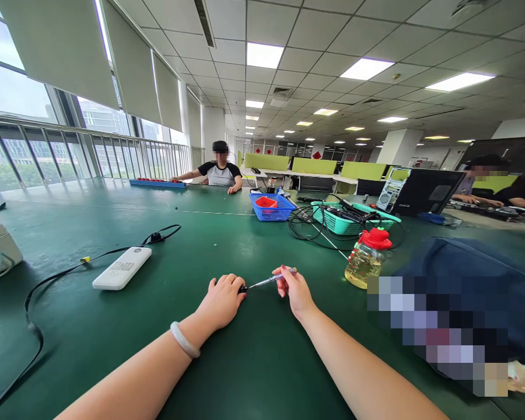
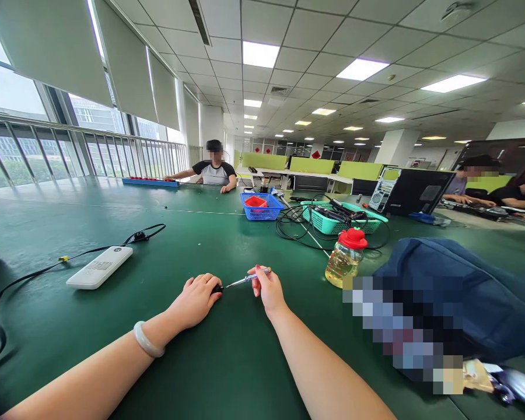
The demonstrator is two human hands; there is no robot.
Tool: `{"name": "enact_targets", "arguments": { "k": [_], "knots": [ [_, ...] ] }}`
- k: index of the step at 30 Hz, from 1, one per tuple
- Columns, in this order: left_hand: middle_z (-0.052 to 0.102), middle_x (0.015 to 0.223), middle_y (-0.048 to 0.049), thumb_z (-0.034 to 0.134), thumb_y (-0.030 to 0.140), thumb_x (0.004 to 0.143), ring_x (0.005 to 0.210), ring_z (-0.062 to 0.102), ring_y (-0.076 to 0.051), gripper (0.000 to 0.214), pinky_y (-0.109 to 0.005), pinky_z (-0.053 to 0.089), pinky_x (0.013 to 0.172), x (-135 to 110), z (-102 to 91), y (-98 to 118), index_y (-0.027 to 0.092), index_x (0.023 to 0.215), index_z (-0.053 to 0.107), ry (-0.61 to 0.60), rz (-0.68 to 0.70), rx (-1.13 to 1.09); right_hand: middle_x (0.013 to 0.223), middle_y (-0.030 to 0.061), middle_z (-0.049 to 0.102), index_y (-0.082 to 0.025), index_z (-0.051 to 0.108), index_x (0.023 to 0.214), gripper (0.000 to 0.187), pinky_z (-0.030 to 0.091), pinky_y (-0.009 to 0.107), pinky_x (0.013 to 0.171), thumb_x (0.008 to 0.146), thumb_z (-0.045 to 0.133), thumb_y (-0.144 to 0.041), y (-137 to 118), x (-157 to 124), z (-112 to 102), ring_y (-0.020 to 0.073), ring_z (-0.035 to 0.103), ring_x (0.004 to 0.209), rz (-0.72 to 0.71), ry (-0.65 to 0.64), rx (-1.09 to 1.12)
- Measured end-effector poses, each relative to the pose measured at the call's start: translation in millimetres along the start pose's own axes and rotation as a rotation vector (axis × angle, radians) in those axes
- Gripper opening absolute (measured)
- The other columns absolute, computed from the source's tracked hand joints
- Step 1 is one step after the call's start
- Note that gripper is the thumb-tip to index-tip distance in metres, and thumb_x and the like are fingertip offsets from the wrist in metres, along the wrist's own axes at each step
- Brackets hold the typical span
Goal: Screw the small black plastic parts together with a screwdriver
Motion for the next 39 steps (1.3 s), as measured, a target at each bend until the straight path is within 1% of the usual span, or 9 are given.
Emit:
{"name": "enact_targets", "arguments": {
  "k": [7,11,14,21,24,27,30,35,39],
  "knots": [
    [0.057,0.115,-0.0093,0.038,0.029,0.095,0.109,0.050,-0.025,0.023,-0.047,0.036,0.097,-17.9,-3.6,-1.7,0.022,0.108,0.055,0.060,-0.134,0.067,0.052,-0.0038,0.048,-0.017,0.066,0.073,0.041,0.033,0.024,0.039,0.074,0.065,-0.059,4.1,2.5,-3.5,0.0085,0.039,0.040,0.018,0.008,0.039],
    [0.056,0.117,-0.0088,0.039,0.030,0.094,0.111,0.050,-0.025,0.023,-0.046,0.037,0.096,-35.5,-6.9,-23.6,0.024,0.108,0.057,0.023,-0.172,0.076,0.052,-0.0040,0.048,-0.017,0.067,0.073,0.041,0.033,0.024,0.040,0.072,0.067,-0.058,6.1,2.8,-5.4,0.0078,0.040,0.040,0.033,0.019,0.080],
    [0.055,0.119,-0.0080,0.039,0.032,0.093,0.113,0.050,-0.025,0.025,-0.045,0.038,0.095,-56.0,-13.4,-59.7,0.025,0.109,0.057,0.013,-0.223,0.102,0.052,-0.0039,0.049,-0.016,0.068,0.073,0.041,0.033,0.023,0.041,0.072,0.068,-0.058,8.3,3.1,-4.0,0.0073,0.040,0.040,0.056,-0.006,0.100],
    [0.058,0.118,-0.0079,0.036,0.034,0.092,0.110,0.053,-0.028,0.028,-0.040,0.043,0.088,-109.0,-43.1,-174.7,0.023,0.109,0.056,0.023,-0.445,0.287,0.051,-0.0039,0.049,-0.016,0.068,0.073,0.043,0.032,0.023,0.041,0.071,0.069,-0.059,7.2,2.9,-0.3,0.0075,0.040,0.040,0.073,-0.040,0.095],
    [0.059,0.120,-0.0060,0.030,0.030,0.092,0.109,0.054,-0.026,0.030,-0.039,0.041,0.093,-120.9,-63.1,-205.9,0.021,0.111,0.052,0.090,-0.476,0.332,0.051,-0.0038,0.050,-0.016,0.068,0.073,0.044,0.031,0.023,0.041,0.070,0.070,-0.059,6.3,2.3,-0.2,0.0076,0.040,0.040,0.080,-0.034,0.097],
    [0.059,0.122,-0.0110,0.026,0.036,0.088,0.108,0.056,-0.028,0.038,-0.038,0.044,0.092,-130.6,-88.0,-216.9,0.018,0.112,0.049,0.248,-0.507,0.266,0.050,-0.0037,0.049,-0.016,0.068,0.072,0.044,0.031,0.024,0.041,0.069,0.070,-0.060,6.6,2.3,-1.1,0.0077,0.040,0.040,0.084,-0.024,0.095],
    [0.060,0.121,-0.0142,0.023,0.043,0.086,0.112,0.056,-0.030,0.048,-0.039,0.046,0.090,-141.1,-104.7,-216.0,0.017,0.115,0.051,0.357,-0.562,0.190,0.051,-0.0034,0.050,-0.016,0.068,0.072,0.044,0.031,0.024,0.042,0.069,0.070,-0.060,8.3,3.0,-2.5,0.0076,0.040,0.040,0.088,-0.022,0.094],
    [0.065,0.111,-0.0131,0.031,0.056,0.081,0.104,0.061,-0.030,0.061,-0.038,0.049,0.082,-151.2,-106.5,-217.6,0.017,0.126,0.046,0.396,-0.625,0.132,0.051,-0.0032,0.050,-0.016,0.069,0.073,0.044,0.031,0.024,0.042,0.070,0.069,-0.060,11.3,4.6,-5.1,0.0072,0.040,0.040,0.094,-0.022,0.098],
    [0.069,0.104,-0.0123,0.031,0.054,0.081,0.103,0.061,-0.030,0.056,-0.038,0.048,0.083,-148.8,-101.4,-223.3,0.017,0.118,0.053,0.358,-0.592,0.140,0.052,-0.0032,0.051,-0.016,0.069,0.073,0.042,0.032,0.024,0.042,0.072,0.068,-0.059,11.3,5.0,-5.4,0.0072,0.041,0.041,0.092,-0.025,0.099]
  ]
}}
Point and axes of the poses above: each hand's wrist, its own x-axis towards the middle knuckle, its own z-axis out of the palm, y = z × x, the point moved 6 cm from there along x, towards the middle knuckle
